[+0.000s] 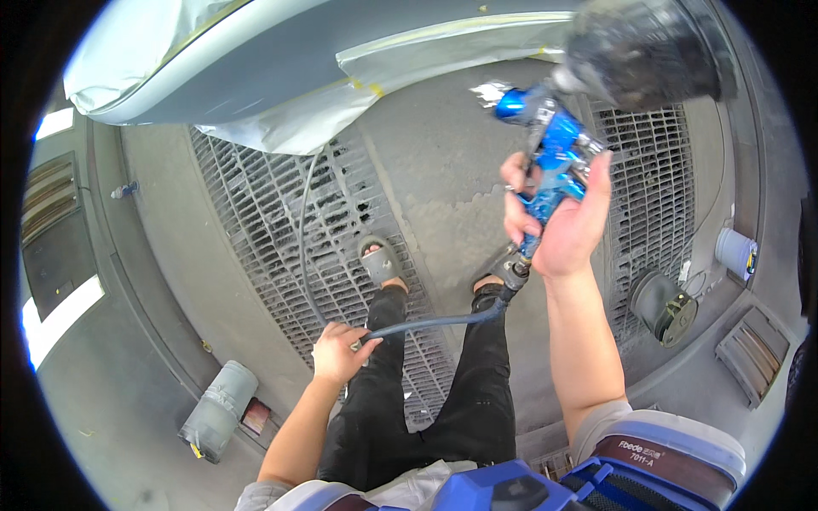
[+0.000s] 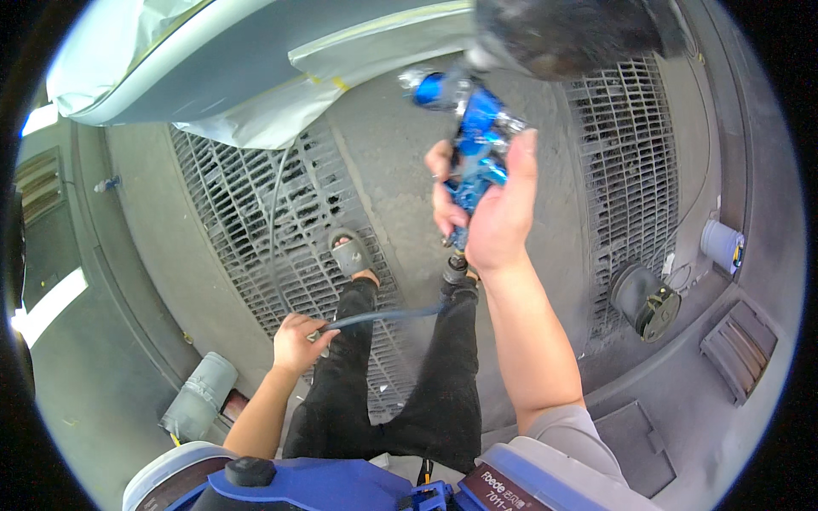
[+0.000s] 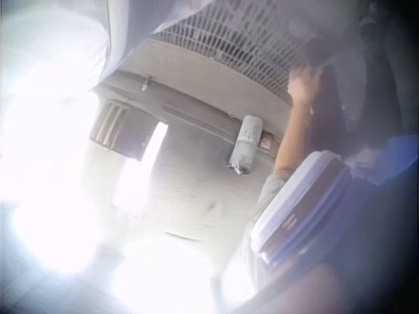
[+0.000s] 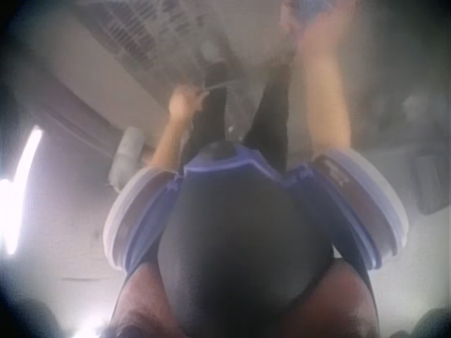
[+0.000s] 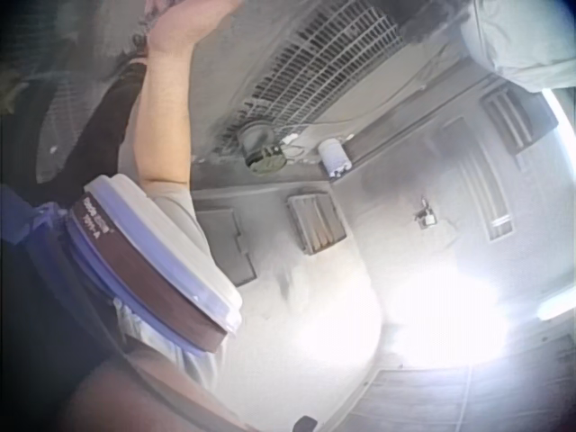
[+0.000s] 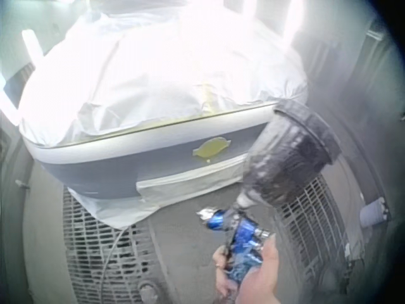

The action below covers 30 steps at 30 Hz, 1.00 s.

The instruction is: The person uses a spray gun to apply paint to a car part that is masked with plastic and tape. They move around the part to cover different areas and occasionally wipe the surface with a cloth.

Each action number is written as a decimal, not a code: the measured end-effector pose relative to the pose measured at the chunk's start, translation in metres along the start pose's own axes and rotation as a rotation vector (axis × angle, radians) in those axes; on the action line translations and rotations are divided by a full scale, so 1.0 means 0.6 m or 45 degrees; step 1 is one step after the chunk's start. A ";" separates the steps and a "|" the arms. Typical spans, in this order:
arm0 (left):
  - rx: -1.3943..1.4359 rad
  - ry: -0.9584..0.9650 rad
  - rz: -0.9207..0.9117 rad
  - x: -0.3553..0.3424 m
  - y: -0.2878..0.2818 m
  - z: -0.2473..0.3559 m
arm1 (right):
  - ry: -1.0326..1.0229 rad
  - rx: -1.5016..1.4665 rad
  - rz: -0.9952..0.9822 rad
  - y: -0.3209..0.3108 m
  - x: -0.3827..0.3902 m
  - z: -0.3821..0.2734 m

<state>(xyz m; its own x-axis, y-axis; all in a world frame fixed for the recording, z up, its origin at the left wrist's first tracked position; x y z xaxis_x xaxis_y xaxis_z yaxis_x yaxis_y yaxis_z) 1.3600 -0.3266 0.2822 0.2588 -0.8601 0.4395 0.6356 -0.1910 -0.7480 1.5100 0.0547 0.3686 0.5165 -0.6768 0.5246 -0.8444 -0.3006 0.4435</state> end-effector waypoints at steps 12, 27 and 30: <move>0.079 -0.054 0.025 0.048 0.020 0.016 | -0.108 -0.075 0.071 -0.008 0.030 -0.011; 0.060 0.066 -0.077 0.032 0.021 0.036 | 0.244 -0.342 -0.223 -0.014 0.025 0.008; 0.071 0.091 -0.115 0.018 0.012 0.042 | 0.222 -0.346 -0.176 -0.039 0.041 0.010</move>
<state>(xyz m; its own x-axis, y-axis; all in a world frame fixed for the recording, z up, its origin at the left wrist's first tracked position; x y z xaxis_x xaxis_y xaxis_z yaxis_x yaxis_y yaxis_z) 1.3859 -0.3252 0.2942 0.1473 -0.8724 0.4661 0.6937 -0.2448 -0.6774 1.5416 0.0412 0.3664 0.6598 -0.5103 0.5516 -0.7079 -0.1760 0.6840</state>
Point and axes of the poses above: each hand's wrist, its own x-axis away from the middle knuckle, its own y-axis out of the palm, z = x × y, the point moved 5 cm from there along -x, towards the middle knuckle, and after that the axes turned 5 degrees about y, right-handed, at the moved point
